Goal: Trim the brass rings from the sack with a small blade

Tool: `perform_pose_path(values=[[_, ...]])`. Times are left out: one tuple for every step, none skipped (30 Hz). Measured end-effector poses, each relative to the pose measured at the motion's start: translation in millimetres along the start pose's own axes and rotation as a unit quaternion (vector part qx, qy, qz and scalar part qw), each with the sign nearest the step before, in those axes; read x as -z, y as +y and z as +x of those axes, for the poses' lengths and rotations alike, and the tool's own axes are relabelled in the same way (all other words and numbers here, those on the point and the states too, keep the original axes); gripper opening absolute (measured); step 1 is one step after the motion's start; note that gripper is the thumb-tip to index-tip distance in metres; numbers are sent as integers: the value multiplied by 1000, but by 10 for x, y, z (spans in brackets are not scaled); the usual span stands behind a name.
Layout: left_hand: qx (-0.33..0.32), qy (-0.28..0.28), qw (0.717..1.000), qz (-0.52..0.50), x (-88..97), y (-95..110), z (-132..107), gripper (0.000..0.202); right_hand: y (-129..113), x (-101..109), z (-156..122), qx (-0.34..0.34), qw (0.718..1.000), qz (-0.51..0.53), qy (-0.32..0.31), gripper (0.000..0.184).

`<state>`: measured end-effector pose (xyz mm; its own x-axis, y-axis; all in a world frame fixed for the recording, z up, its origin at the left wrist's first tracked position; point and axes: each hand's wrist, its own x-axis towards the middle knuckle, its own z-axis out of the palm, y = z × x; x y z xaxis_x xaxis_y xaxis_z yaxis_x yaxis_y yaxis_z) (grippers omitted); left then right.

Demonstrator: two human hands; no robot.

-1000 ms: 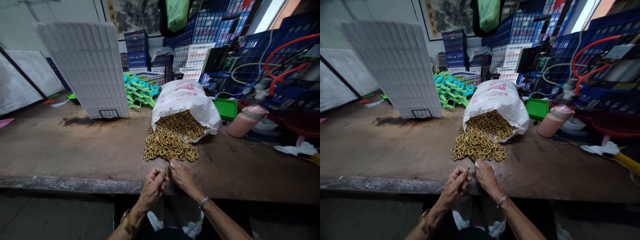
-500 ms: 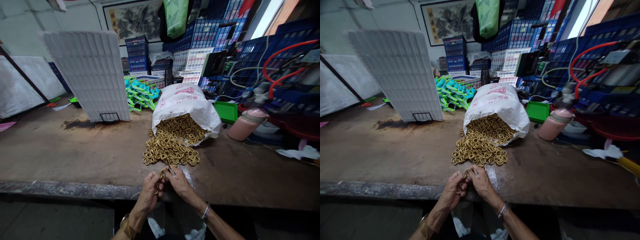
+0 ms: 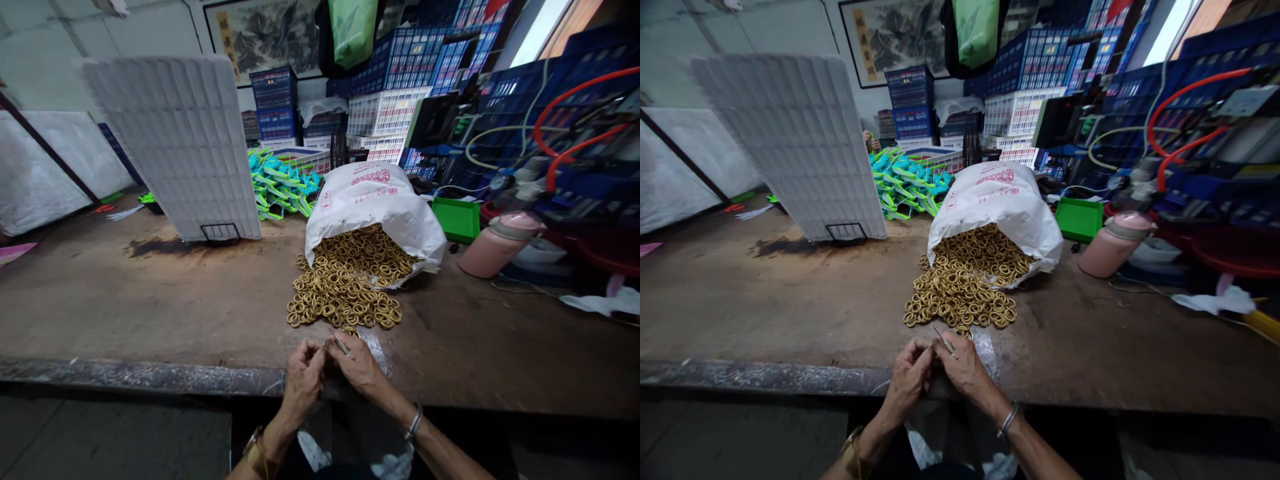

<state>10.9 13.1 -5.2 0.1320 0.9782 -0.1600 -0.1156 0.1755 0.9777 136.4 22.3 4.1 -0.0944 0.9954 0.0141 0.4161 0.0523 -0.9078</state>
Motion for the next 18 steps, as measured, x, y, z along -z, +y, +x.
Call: perform_pose_path(values=[[-39,6,999,32,1,7,-4,24,-4,7,1,-3,1000,-3,-1,31],[-77,11,995,60,1,16,-9,20,-7,11,4,-6,1000,-6,-2,31],[-109,12,991,83,1,25,-13,17,-8,12,7,-10,1000,-8,-1,31],[-130,10,986,100,1,33,-17,15,-7,10,12,-16,1000,-8,2,31],[-139,7,984,108,0,39,-20,14,-4,5,17,-24,1000,-7,4,30],[-136,0,985,106,0,43,-20,14,0,-1,22,-32,999,-4,6,29],[-125,-11,988,91,-2,44,-20,15,4,-8,27,-38,999,0,8,28],[-104,-23,992,67,-4,42,-20,16,7,-14,30,-43,999,2,12,27],[-76,-35,996,39,-7,38,-20,18,9,-18,33,-47,999,4,18,26],[-41,-46,998,12,-11,31,-21,20,11,-21,34,-50,999,6,22,26],[-3,-57,998,-14,-16,23,-24,22,12,-22,35,-53,998,9,24,26],[35,-65,997,-36,-21,15,-29,24,14,-21,36,-58,998,13,23,26],[68,-71,994,-57,-28,6,-34,26,17,-17,36,-65,998,18,19,27],[93,-77,990,-74,-33,-2,-38,28,22,-12,37,-72,997,23,14,28],[108,-80,987,-90,-38,-9,-41,29,31,-5,38,-77,997,27,9,29],[117,-78,985,-103,-40,-16,-41,30,44,2,38,-79,996,24,12,29],[120,-71,984,-110,-41,-22,-39,31,60,10,35,-78,997,15,21,29],[119,-62,985,-111,-39,-26,-34,32,78,16,30,-70,997,-2,32,29]])
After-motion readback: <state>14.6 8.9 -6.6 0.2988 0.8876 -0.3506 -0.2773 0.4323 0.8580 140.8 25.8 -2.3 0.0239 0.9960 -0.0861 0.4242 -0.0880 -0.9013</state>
